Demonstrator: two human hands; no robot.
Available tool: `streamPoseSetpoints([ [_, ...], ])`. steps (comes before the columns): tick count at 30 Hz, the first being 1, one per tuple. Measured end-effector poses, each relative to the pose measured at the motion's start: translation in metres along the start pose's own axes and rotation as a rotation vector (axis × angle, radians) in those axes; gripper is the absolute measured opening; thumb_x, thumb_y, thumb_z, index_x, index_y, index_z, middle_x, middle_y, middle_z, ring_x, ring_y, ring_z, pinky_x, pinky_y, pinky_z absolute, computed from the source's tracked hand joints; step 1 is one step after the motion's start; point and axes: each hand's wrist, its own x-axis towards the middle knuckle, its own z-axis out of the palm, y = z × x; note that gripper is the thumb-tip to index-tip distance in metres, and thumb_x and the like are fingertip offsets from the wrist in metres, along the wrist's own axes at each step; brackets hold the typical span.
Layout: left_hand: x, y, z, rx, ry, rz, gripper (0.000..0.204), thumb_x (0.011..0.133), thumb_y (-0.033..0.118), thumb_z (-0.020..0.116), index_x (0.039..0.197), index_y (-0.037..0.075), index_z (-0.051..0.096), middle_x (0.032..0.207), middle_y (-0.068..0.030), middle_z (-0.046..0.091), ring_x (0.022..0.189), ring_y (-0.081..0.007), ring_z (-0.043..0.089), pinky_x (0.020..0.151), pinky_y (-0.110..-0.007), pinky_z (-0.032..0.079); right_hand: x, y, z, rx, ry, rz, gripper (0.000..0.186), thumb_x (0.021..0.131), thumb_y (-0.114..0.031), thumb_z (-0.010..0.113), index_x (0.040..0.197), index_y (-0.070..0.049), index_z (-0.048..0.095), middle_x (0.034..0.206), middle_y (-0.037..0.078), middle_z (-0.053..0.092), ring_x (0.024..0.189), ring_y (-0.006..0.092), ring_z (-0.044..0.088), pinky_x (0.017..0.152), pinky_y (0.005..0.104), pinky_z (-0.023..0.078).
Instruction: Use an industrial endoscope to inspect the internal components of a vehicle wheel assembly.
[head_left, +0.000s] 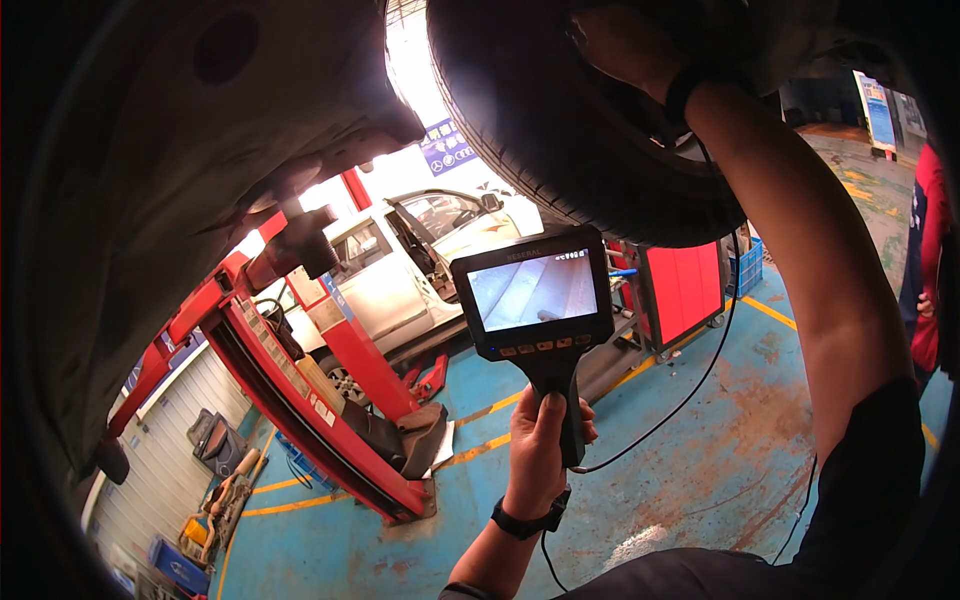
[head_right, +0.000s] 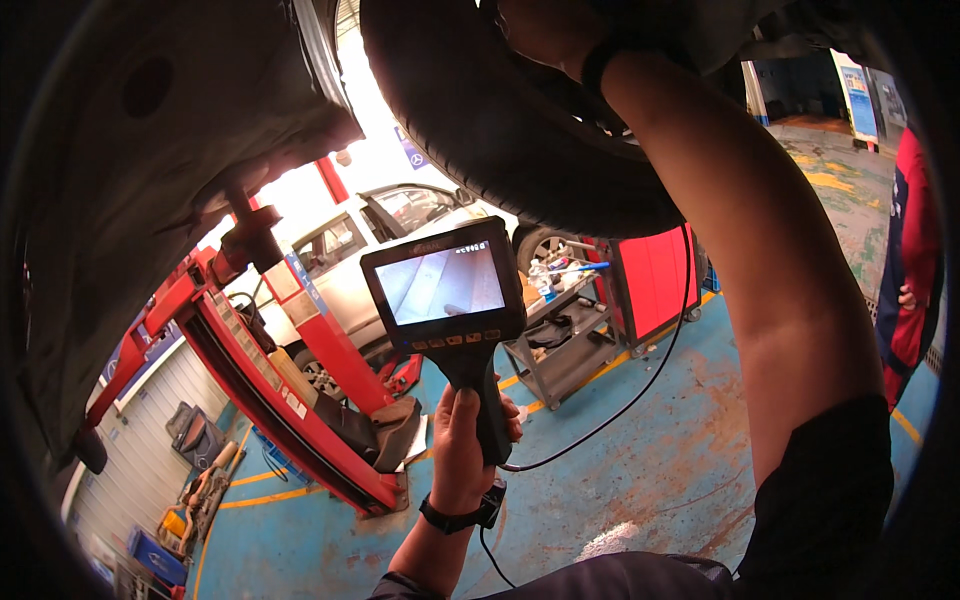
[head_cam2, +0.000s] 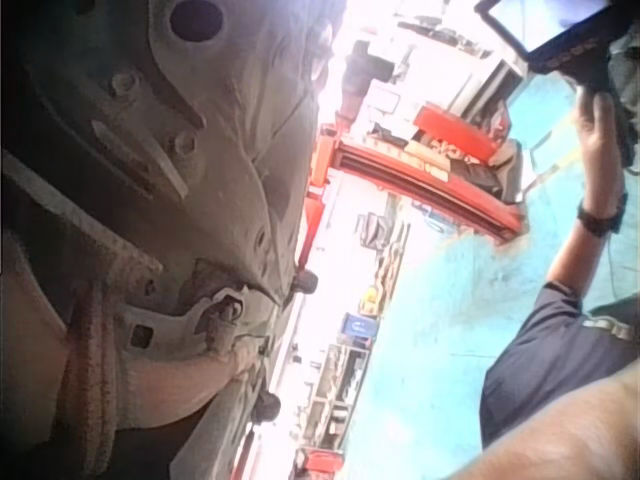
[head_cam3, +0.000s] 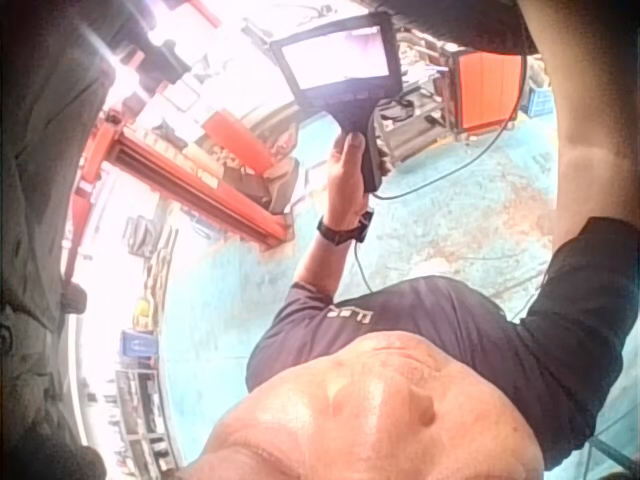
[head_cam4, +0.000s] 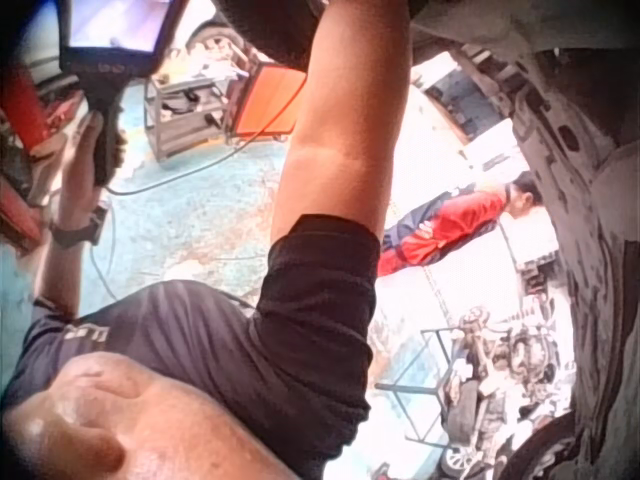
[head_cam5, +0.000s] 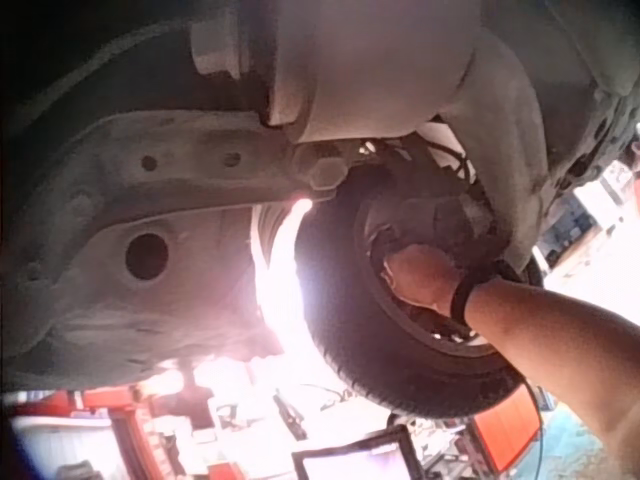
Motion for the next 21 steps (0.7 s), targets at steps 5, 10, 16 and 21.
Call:
streamPoseSetpoints([
  [5,-0.0015,0.0004,-0.0035,-0.004,0.001,0.004,0.04,0.099,0.038,0.057,0.116,0.002,0.055,0.082,-0.0119,0.064,0.064,-0.018,0.064,0.057,-0.03,0.053,0.0006,-0.0045,-0.0029,-0.004,-0.008,-0.007,0.029,0.09,-0.019,0.054,0.083,0.003,0.071,0.081,0.027,0.068,0.077,0.0406,0.069,0.072,0.0498,0.053],
  [10,-0.003,-0.0003,-0.0031,-0.008,-0.006,0.007,0.04,0.099,0.037,0.057,0.117,0.002,0.055,0.083,-0.0121,0.064,0.063,-0.018,0.064,0.057,-0.03,0.054,-0.0003,-0.0038,-0.0023,-0.016,-0.003,-0.018,0.027,0.088,-0.017,0.054,0.083,0.002,0.071,0.081,0.026,0.068,0.077,0.0409,0.069,0.073,0.0502,0.053],
  [16,-0.0059,0.0012,-0.004,-0.053,-0.03,-0.013,0.033,0.098,0.033,0.06,0.113,0.005,0.054,0.086,-0.0105,0.064,0.068,-0.0159,0.065,0.062,-0.028,0.054,-0.0002,-0.0038,-0.0009,-0.016,-0.011,-0.021,0.025,0.087,-0.015,0.053,0.085,0.002,0.071,0.084,0.026,0.068,0.08,0.0409,0.068,0.075,0.0502,0.053],
  [21,-0.0083,0.0005,-0.0056,-0.065,-0.043,-0.01,0.034,0.098,0.034,0.061,0.113,0.004,0.054,0.087,-0.0105,0.064,0.069,-0.016,0.065,0.063,-0.028,0.055,0.0009,-0.0046,0.0012,-0.004,-0.006,-0.003,0.025,0.087,-0.015,0.053,0.086,0.002,0.071,0.084,0.026,0.068,0.081,0.0411,0.069,0.076,0.0506,0.053],
])
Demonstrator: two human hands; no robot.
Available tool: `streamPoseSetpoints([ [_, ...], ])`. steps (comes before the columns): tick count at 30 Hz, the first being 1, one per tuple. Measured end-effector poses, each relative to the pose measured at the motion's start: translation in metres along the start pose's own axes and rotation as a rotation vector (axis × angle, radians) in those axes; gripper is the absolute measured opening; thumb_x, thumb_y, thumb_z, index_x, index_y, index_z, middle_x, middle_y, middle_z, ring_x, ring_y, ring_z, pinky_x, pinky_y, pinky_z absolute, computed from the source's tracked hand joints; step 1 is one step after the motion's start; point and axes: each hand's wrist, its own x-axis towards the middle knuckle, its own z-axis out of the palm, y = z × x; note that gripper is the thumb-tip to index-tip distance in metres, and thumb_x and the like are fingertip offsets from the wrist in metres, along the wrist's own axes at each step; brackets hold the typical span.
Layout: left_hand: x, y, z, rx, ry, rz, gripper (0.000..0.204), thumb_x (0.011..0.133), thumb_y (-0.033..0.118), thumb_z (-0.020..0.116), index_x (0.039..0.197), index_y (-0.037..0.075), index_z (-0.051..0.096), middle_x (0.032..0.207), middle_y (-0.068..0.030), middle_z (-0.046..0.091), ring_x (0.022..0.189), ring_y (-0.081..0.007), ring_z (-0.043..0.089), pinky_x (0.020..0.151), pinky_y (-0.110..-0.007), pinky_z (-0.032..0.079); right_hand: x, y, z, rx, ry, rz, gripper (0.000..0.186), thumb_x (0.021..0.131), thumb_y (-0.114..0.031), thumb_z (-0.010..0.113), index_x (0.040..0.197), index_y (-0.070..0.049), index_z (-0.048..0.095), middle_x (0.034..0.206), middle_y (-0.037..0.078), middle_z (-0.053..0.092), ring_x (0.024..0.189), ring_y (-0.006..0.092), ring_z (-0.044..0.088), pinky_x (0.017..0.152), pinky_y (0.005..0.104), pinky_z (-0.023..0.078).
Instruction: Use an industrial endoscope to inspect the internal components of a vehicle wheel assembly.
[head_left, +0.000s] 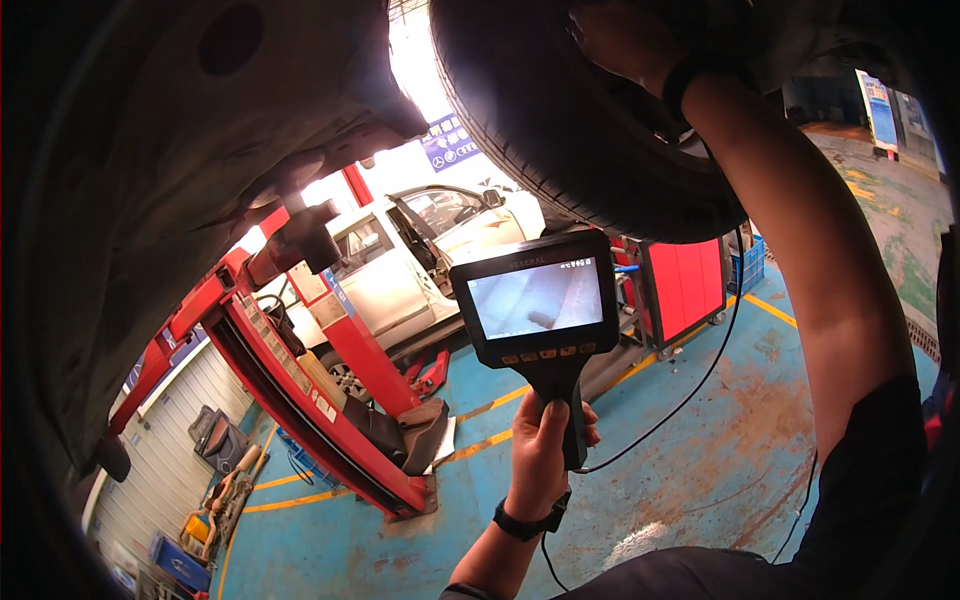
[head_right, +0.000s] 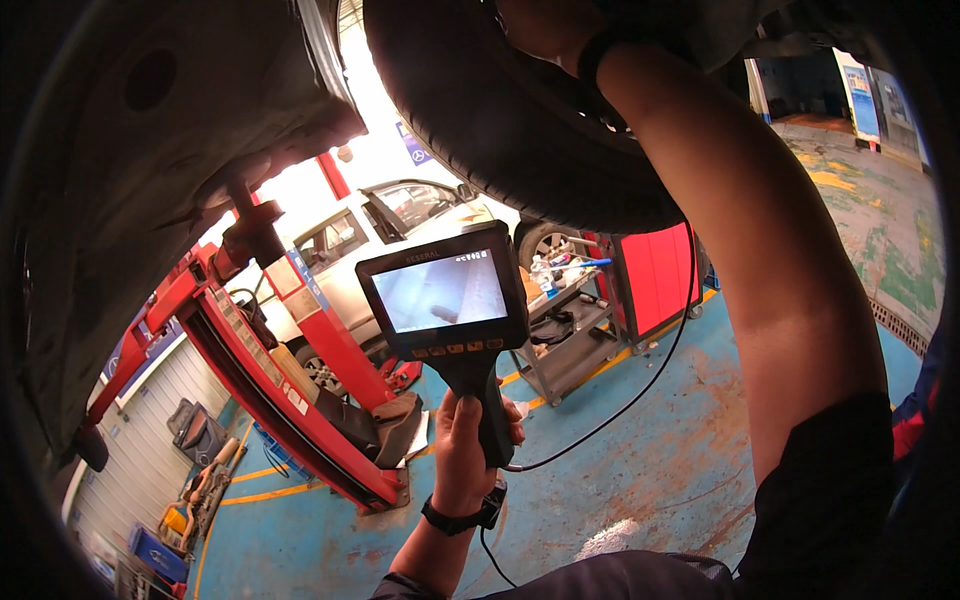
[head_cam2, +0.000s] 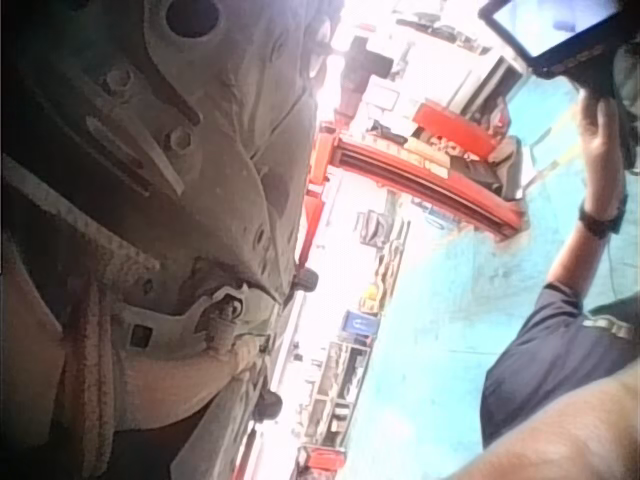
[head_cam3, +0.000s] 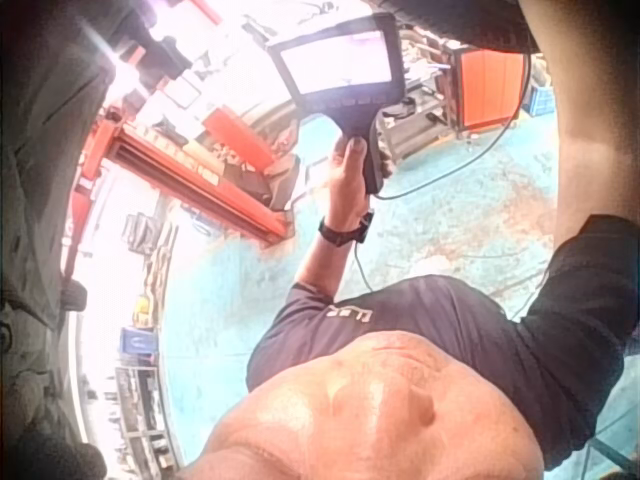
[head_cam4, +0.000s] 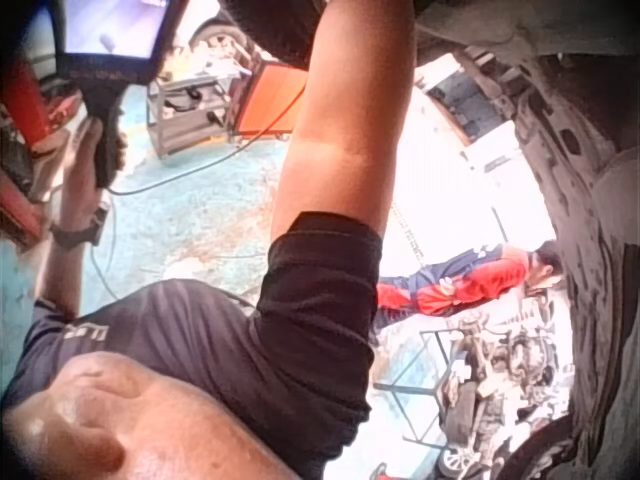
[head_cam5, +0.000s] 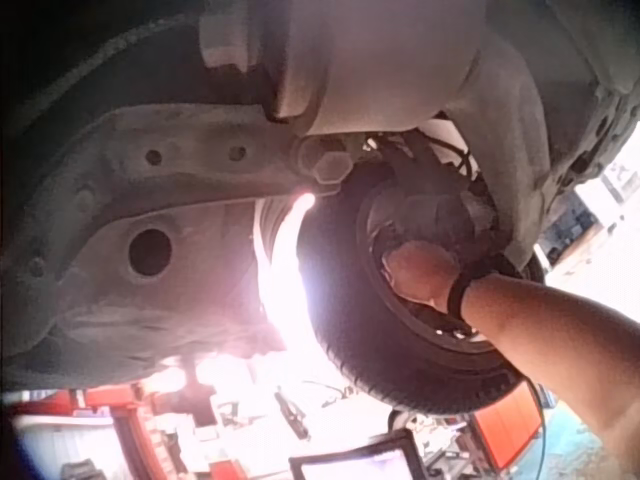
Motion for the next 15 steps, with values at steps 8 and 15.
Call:
streamPoseSetpoints([
  [8,-0.0026,-0.0005,-0.0055,-0.005,0.003,0.007,0.035,0.097,0.035,0.061,0.114,0.005,0.054,0.087,-0.0104,0.064,0.069,-0.0156,0.065,0.064,-0.028,0.055,0.0013,-0.0052,-0.0012,-0.003,-0.036,-0.006,0.024,0.086,-0.016,0.055,0.086,0.0,0.073,0.083,0.024,0.069,0.08,0.0391,0.069,0.075,0.0496,0.053],
  [15,-0.0039,0.0003,-0.0063,-0.009,0.003,-0.001,0.036,0.097,0.036,0.062,0.114,0.005,0.054,0.088,-0.0105,0.064,0.07,-0.0157,0.065,0.064,-0.028,0.055,0.0,-0.0053,-0.001,-0.064,-0.01,-0.022,0.025,0.087,-0.018,0.055,0.086,0.0,0.073,0.083,0.023,0.069,0.08,0.0389,0.069,0.075,0.0494,0.054],
])
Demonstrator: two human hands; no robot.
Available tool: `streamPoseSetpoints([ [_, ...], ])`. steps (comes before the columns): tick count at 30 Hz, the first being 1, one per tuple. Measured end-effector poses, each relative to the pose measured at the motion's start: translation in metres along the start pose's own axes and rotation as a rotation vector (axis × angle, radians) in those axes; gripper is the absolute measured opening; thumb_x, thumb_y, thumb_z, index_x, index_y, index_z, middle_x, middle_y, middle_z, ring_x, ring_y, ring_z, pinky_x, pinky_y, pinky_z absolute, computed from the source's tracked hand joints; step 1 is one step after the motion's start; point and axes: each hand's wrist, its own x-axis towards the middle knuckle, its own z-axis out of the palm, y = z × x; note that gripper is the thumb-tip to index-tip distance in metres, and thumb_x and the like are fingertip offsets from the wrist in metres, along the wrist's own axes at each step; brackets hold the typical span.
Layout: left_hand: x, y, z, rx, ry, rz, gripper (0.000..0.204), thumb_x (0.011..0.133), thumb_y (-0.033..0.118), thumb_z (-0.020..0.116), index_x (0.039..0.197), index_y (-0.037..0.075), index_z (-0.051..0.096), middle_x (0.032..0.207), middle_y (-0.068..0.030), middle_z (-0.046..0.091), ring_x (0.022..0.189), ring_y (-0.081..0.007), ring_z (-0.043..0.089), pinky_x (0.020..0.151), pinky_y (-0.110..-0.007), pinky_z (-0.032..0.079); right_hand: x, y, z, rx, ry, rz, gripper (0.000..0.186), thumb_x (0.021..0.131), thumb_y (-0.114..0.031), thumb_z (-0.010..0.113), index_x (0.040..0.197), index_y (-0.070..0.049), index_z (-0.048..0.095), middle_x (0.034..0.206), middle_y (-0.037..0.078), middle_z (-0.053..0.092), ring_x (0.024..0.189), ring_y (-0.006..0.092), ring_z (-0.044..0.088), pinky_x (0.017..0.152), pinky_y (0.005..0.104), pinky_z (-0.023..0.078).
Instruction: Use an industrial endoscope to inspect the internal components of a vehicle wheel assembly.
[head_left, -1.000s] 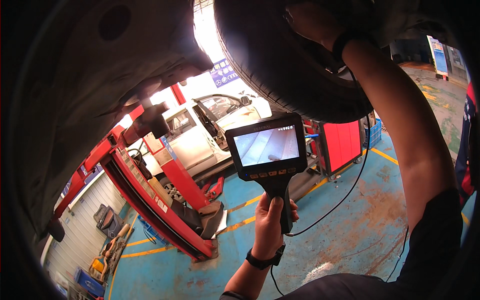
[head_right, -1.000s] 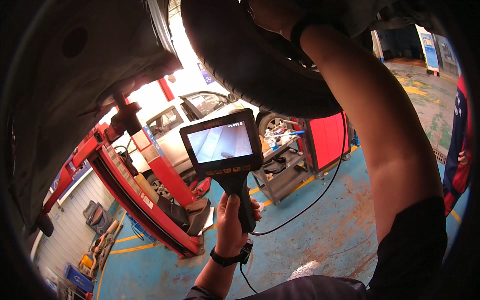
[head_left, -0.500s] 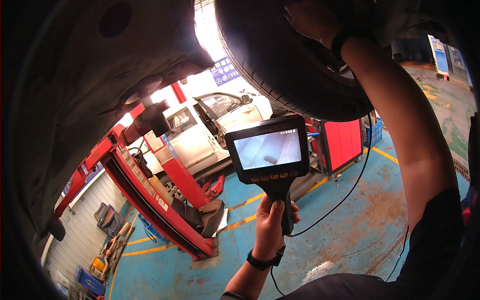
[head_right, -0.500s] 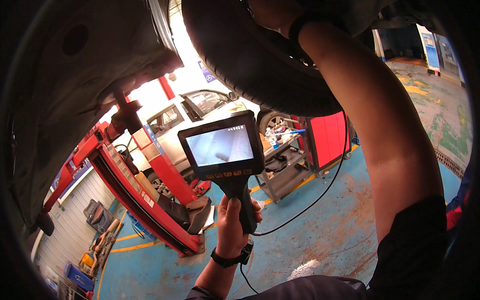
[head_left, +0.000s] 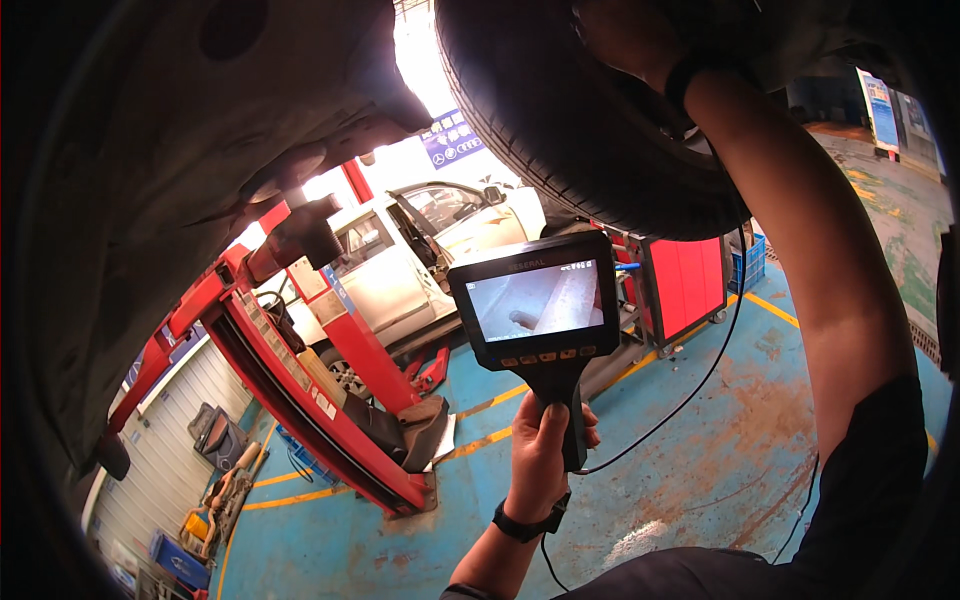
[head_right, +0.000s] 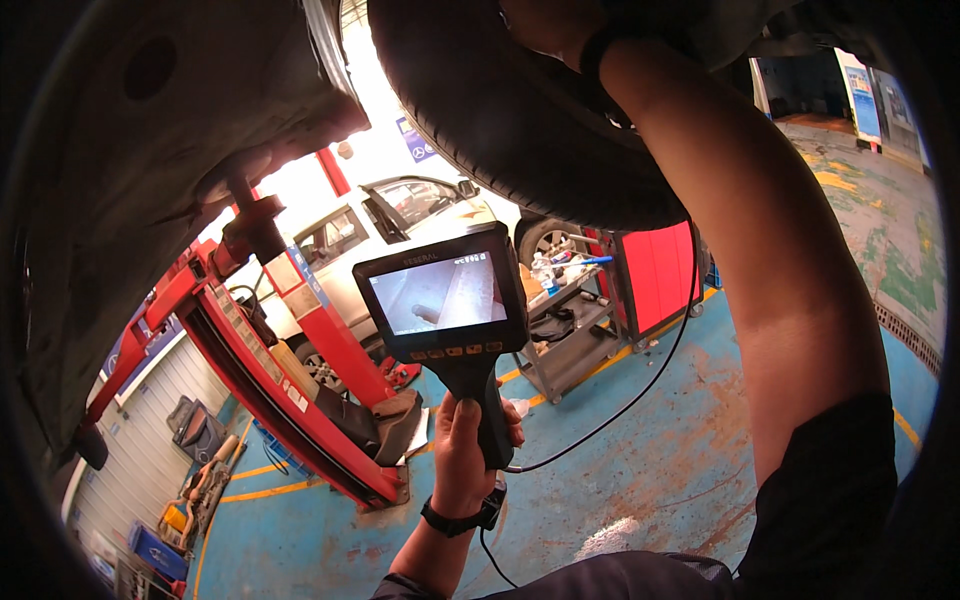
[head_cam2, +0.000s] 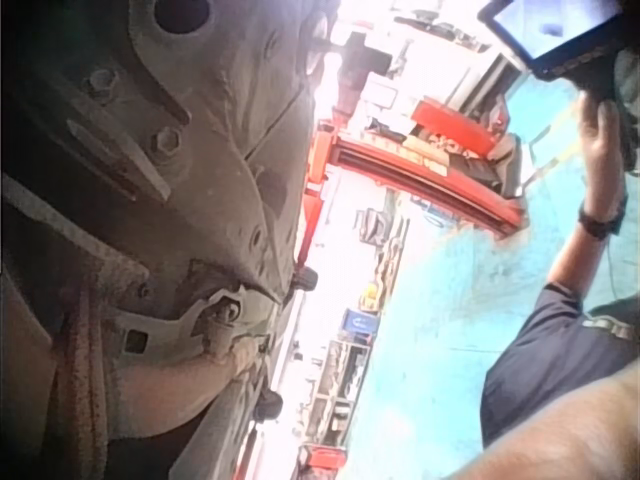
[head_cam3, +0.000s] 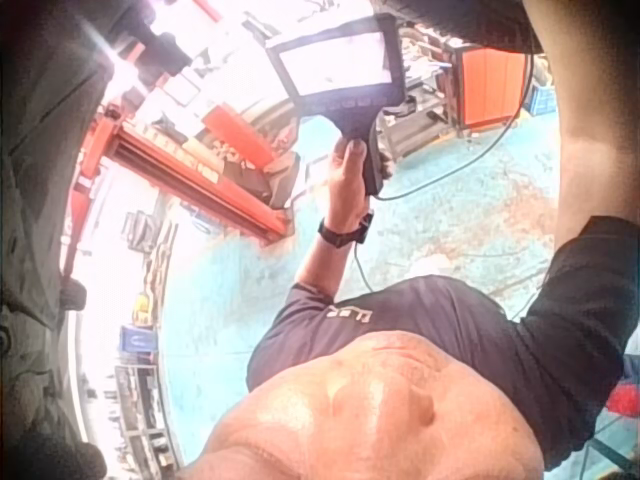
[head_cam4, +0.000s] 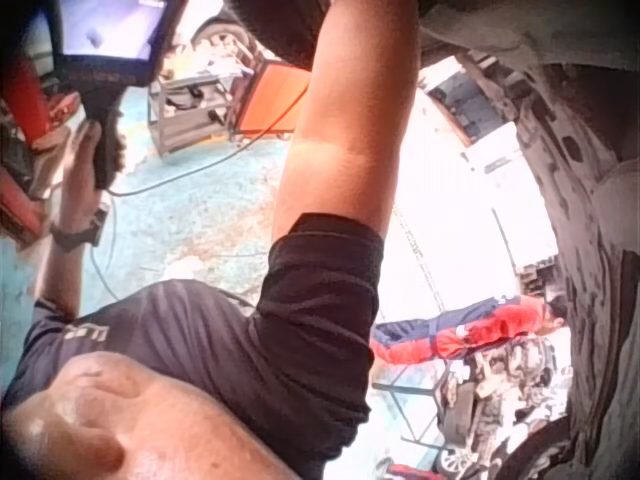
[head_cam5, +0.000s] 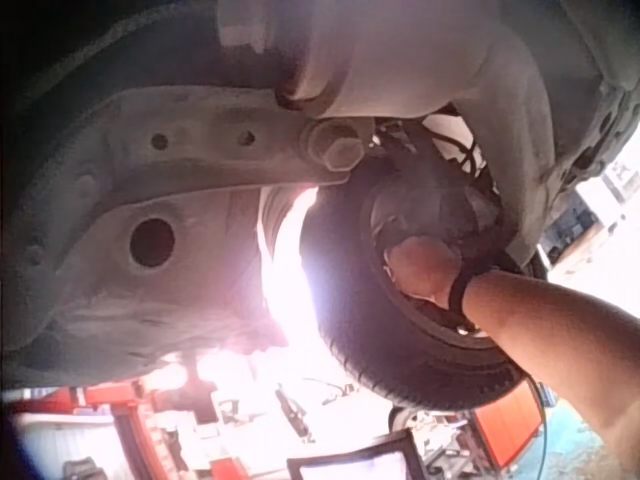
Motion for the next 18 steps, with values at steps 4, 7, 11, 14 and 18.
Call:
streamPoseSetpoints([
  [4,0.0,0.0,0.0,-0.005,0.001,0.004,0.036,0.097,0.036,0.062,0.114,0.005,0.054,0.088,-0.0107,0.064,0.07,-0.0154,0.065,0.064,-0.028,0.055,0.0,0.003,0.004,-0.004,0.038,-0.015,0.026,0.087,-0.018,0.055,0.086,0.0,0.073,0.082,0.023,0.069,0.08,0.0389,0.069,0.075,0.0495,0.054],
  [7,0.0,0.0,0.001,-0.006,-0.001,0.007,0.036,0.097,0.036,0.062,0.114,0.005,0.054,0.088,-0.0106,0.064,0.07,-0.0151,0.065,0.064,-0.028,0.055,0.0,0.005,0.006,-0.015,0.063,-0.05,0.026,0.087,-0.018,0.055,0.085,0.0,0.073,0.081,0.023,0.069,0.078,0.039,0.069,0.074,0.0494,0.054],
  [11,0.0,0.0,0.0,0.007,0.018,0.002,0.035,0.097,0.035,0.062,0.114,0.005,0.055,0.087,-0.0102,0.064,0.069,-0.0149,0.065,0.064,-0.028,0.055,-0.001,0.002,0.004,0.0,0.031,-0.042,0.025,0.086,-0.017,0.055,0.082,0.001,0.072,0.08,0.023,0.069,0.077,0.0388,0.069,0.074,0.0484,0.054],
  [14,0.0,0.0,-0.001,0.029,0.023,-0.005,0.034,0.098,0.034,0.061,0.114,0.005,0.055,0.086,-0.0098,0.064,0.068,-0.0148,0.064,0.063,-0.028,0.054,0.001,0.002,0.0,0.014,0.001,-0.048,0.023,0.086,-0.014,0.055,0.082,0.001,0.072,0.08,0.023,0.069,0.077,0.0386,0.069,0.073,0.048,0.055],
  [18,0.0,0.001,0.001,0.044,0.029,-0.022,0.032,0.098,0.032,0.06,0.114,0.004,0.055,0.086,-0.0094,0.064,0.068,-0.0147,0.064,0.063,-0.028,0.053,-0.001,0.0,-0.004,0.048,0.003,-0.063,0.022,0.086,-0.011,0.054,0.084,0.001,0.072,0.083,0.024,0.069,0.08,0.0381,0.07,0.074,0.0477,0.055],
])
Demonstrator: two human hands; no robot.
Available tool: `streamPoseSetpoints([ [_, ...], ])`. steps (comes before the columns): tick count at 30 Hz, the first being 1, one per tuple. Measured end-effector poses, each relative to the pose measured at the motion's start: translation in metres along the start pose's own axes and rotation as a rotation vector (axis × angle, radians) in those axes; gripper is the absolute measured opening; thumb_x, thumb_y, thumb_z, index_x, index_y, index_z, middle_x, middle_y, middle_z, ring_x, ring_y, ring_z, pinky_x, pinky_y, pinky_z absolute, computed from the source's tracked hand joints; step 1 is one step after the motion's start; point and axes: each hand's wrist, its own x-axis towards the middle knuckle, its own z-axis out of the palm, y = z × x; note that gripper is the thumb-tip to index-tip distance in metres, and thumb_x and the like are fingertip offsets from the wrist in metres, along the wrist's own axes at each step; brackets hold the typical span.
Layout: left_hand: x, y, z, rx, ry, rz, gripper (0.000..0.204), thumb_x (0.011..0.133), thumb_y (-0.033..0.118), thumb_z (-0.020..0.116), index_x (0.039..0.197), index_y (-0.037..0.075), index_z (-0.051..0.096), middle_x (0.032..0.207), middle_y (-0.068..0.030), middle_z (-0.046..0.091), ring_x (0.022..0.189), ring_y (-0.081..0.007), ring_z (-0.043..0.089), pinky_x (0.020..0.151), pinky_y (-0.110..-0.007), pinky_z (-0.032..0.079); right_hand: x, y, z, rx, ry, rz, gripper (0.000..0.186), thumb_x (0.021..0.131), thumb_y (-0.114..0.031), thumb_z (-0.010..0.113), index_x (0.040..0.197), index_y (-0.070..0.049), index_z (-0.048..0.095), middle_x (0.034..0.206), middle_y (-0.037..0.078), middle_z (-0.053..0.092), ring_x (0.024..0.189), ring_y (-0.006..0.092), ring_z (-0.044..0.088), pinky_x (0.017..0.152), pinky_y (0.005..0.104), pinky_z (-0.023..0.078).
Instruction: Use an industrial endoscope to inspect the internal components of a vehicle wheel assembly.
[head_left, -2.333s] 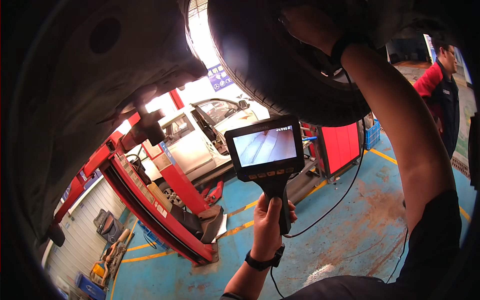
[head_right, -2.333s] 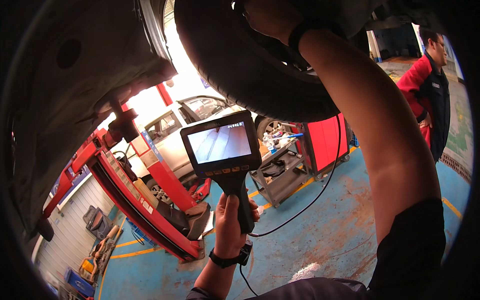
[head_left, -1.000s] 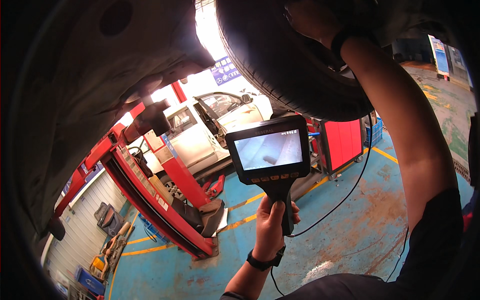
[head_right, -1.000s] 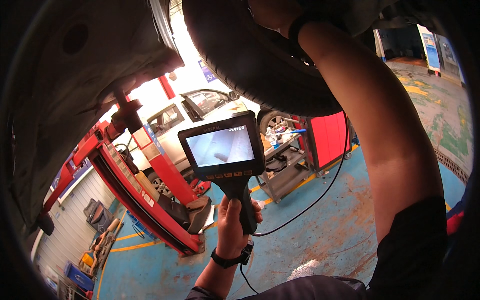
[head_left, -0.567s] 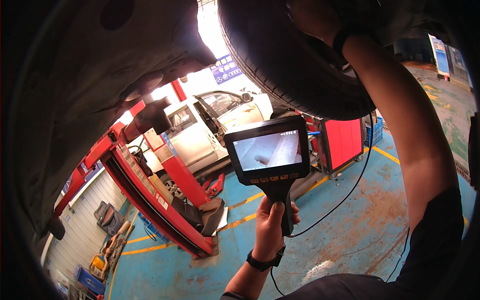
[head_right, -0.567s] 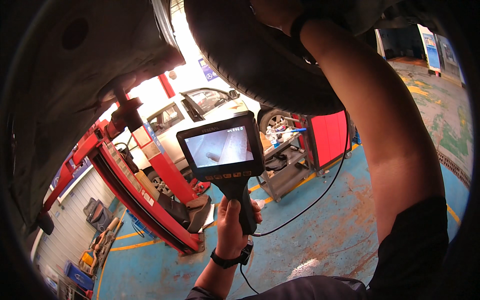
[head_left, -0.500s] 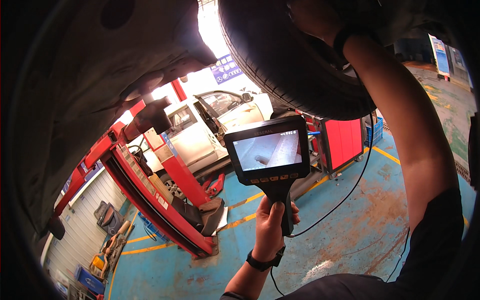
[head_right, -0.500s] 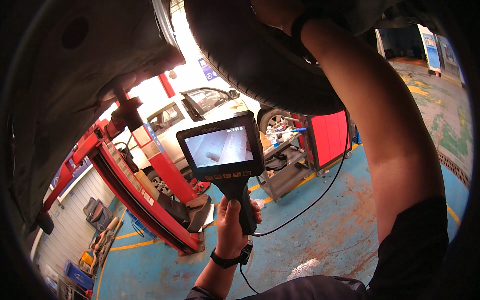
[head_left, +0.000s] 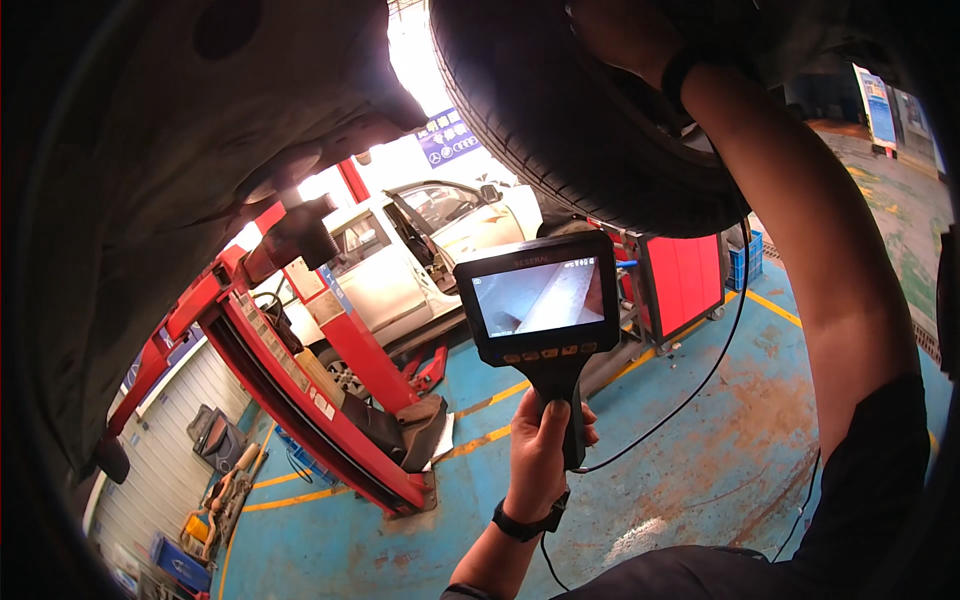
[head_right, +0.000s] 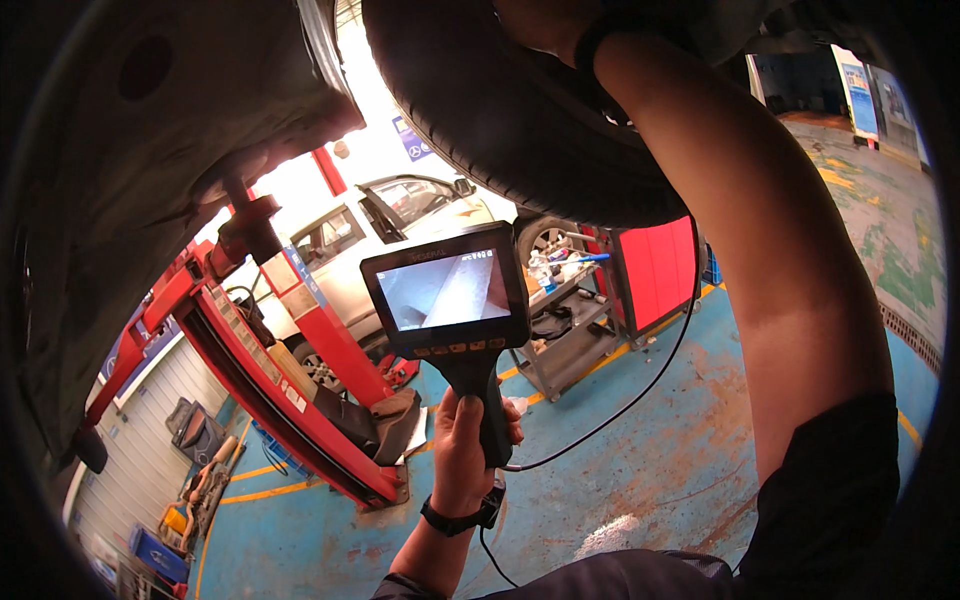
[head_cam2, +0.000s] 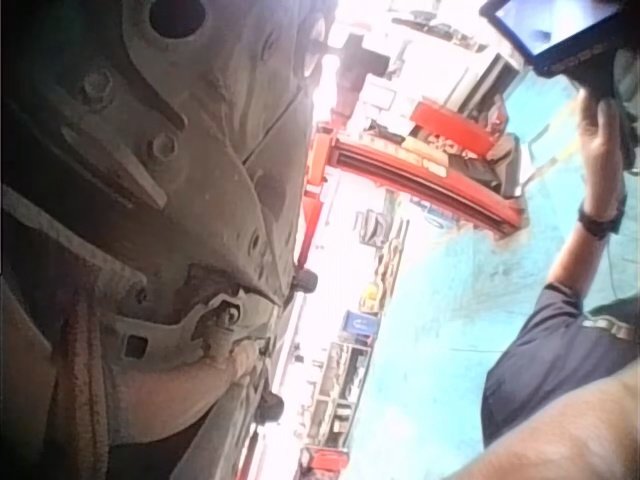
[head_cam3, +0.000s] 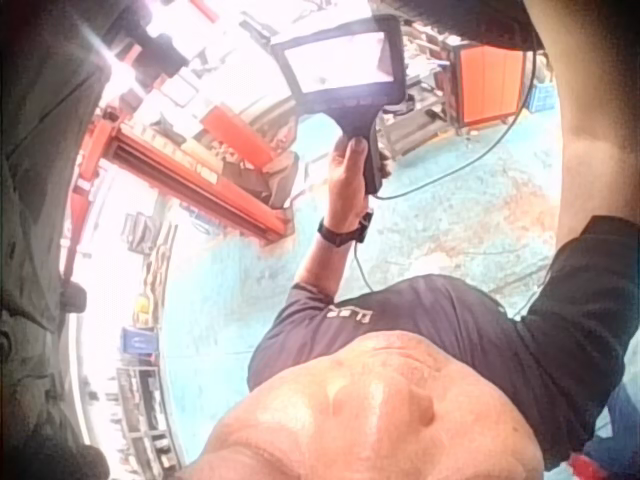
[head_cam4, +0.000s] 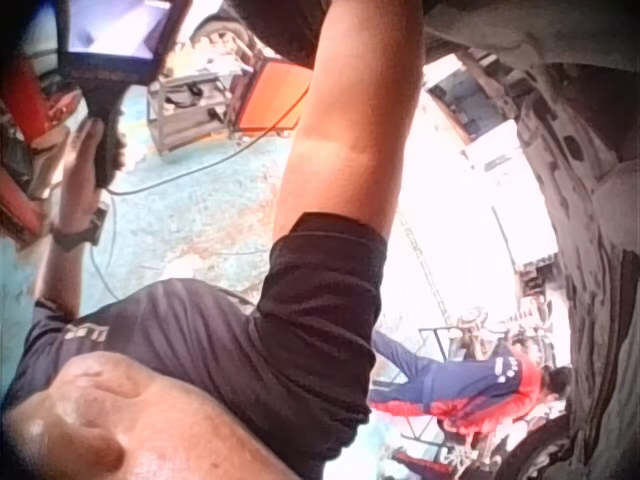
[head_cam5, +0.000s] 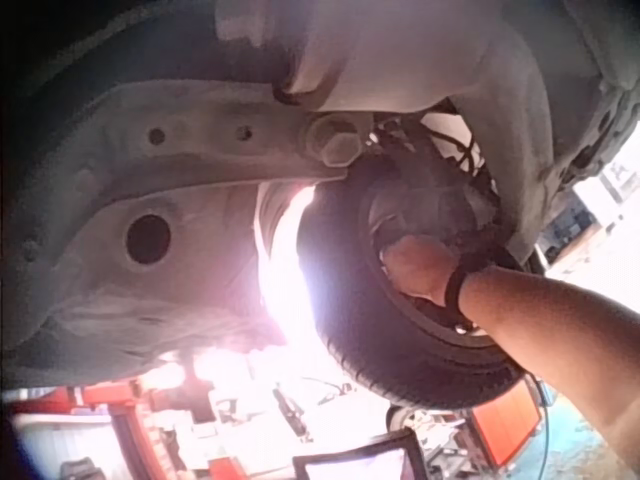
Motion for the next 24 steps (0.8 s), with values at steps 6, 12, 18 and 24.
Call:
streamPoseSetpoints([
  [6,0.001,-0.002,0.0,0.005,-0.008,-0.008,0.032,0.098,0.03,0.061,0.116,0.004,0.055,0.086,-0.0089,0.064,0.068,-0.0138,0.064,0.063,-0.027,0.053,0.003,-0.004,-0.001,-0.004,-0.04,0.02,0.022,0.087,-0.01,0.053,0.089,0.001,0.073,0.088,0.022,0.071,0.084,0.0375,0.07,0.076,0.0476,0.055],
  [12,0.001,-0.009,-0.004,0.009,-0.033,0.003,0.035,0.097,0.031,0.062,0.118,0.004,0.055,0.087,-0.0101,0.064,0.068,-0.0145,0.064,0.063,-0.027,0.055,0.006,-0.004,-0.002,-0.07,-0.075,-0.008,0.022,0.086,-0.009,0.053,0.09,0.0,0.073,0.089,0.021,0.071,0.085,0.0362,0.07,0.076,0.047,0.055],
  [18,0.001,-0.019,-0.009,0.031,-0.056,0.01,0.049,0.094,0.04,0.066,0.121,0.001,0.054,0.088,-0.0127,0.065,0.068,-0.0172,0.065,0.061,-0.029,0.056,0.007,-0.001,0.002,-0.161,-0.078,-0.062,0.021,0.083,-0.008,0.054,0.086,-0.001,0.074,0.087,0.02,0.071,0.082,0.0363,0.07,0.074,0.0463,0.055],
  [24,-0.006,-0.03,-0.013,-0.035,-0.107,0.024,0.031,0.097,0.027,0.062,0.115,0.003,0.055,0.089,-0.0099,0.065,0.072,-0.0157,0.064,0.067,-0.029,0.054,0.007,0.002,0.006,-0.094,-0.025,-0.067,0.02,0.083,-0.008,0.054,0.085,0.0,0.073,0.086,0.021,0.071,0.081,0.0371,0.069,0.073,0.0466,0.055],
])
